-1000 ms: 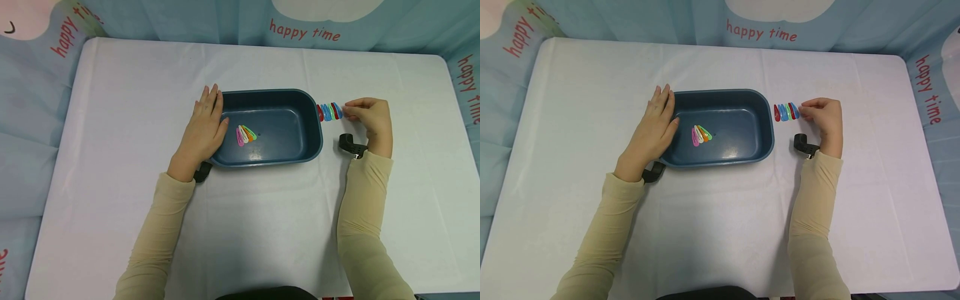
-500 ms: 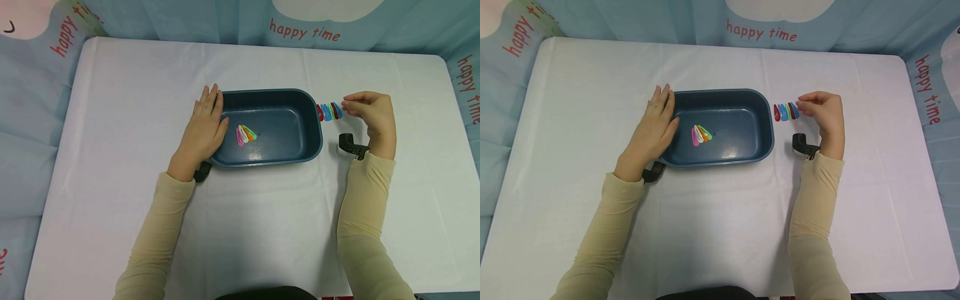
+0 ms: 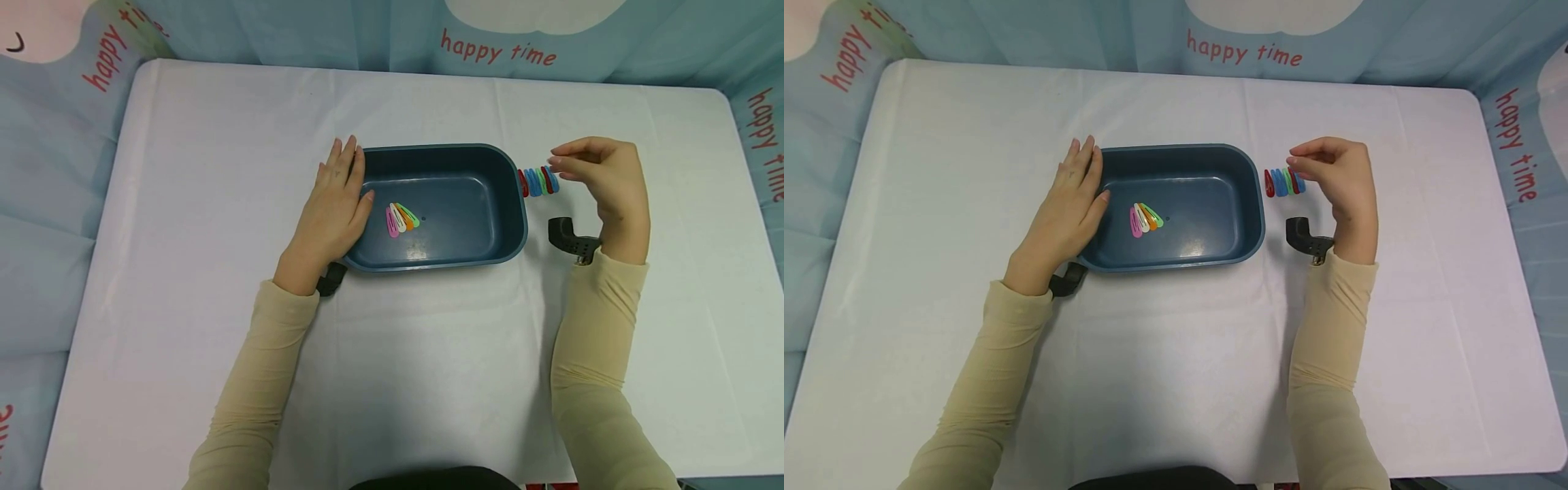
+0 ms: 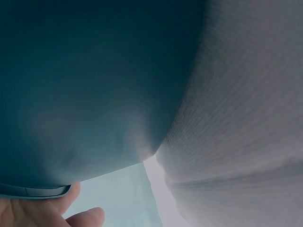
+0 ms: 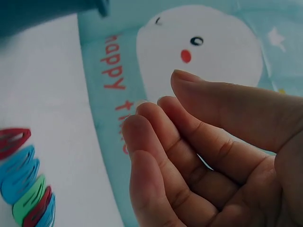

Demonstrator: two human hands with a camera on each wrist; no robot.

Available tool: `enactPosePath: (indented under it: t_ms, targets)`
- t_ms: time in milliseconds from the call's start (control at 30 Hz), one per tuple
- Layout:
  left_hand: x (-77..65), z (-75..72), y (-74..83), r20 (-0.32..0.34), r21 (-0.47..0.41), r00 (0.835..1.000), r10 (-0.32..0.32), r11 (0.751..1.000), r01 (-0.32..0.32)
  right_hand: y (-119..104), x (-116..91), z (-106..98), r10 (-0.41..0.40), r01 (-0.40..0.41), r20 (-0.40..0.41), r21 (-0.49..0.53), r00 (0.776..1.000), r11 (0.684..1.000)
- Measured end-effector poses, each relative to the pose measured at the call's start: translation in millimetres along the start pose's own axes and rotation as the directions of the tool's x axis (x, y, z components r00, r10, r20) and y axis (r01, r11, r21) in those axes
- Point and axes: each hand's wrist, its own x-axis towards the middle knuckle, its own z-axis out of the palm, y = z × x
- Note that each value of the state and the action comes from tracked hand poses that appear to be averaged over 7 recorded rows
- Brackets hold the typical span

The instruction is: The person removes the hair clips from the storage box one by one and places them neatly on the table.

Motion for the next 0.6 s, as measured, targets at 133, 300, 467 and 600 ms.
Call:
enactPosePath:
  t_ms: [133,300,467,600]
  targets:
    - [0.2,-0.8,0.4,0.000,-0.001,1.000,0.001,1.000,-0.001,-5.1,-3.0,6.5,-0.043,0.044,0.027,-0.037,0.999,0.998]
    - [0.2,-1.1,0.6,-0.001,-0.003,1.000,0.000,1.000,0.000,-8.4,-5.8,14.8,-0.074,0.079,0.069,-0.079,0.995,0.994]
    - [-0.1,-0.7,0.7,-0.001,0.001,1.000,-0.005,1.000,0.005,-10.0,-6.9,22.1,-0.079,0.096,0.109,-0.164,0.991,0.982]
    - [-0.5,-0.9,0.7,0.002,0.004,1.000,-0.008,1.000,0.008,-11.5,-7.2,26.8,-0.076,0.101,0.136,-0.185,0.988,0.977]
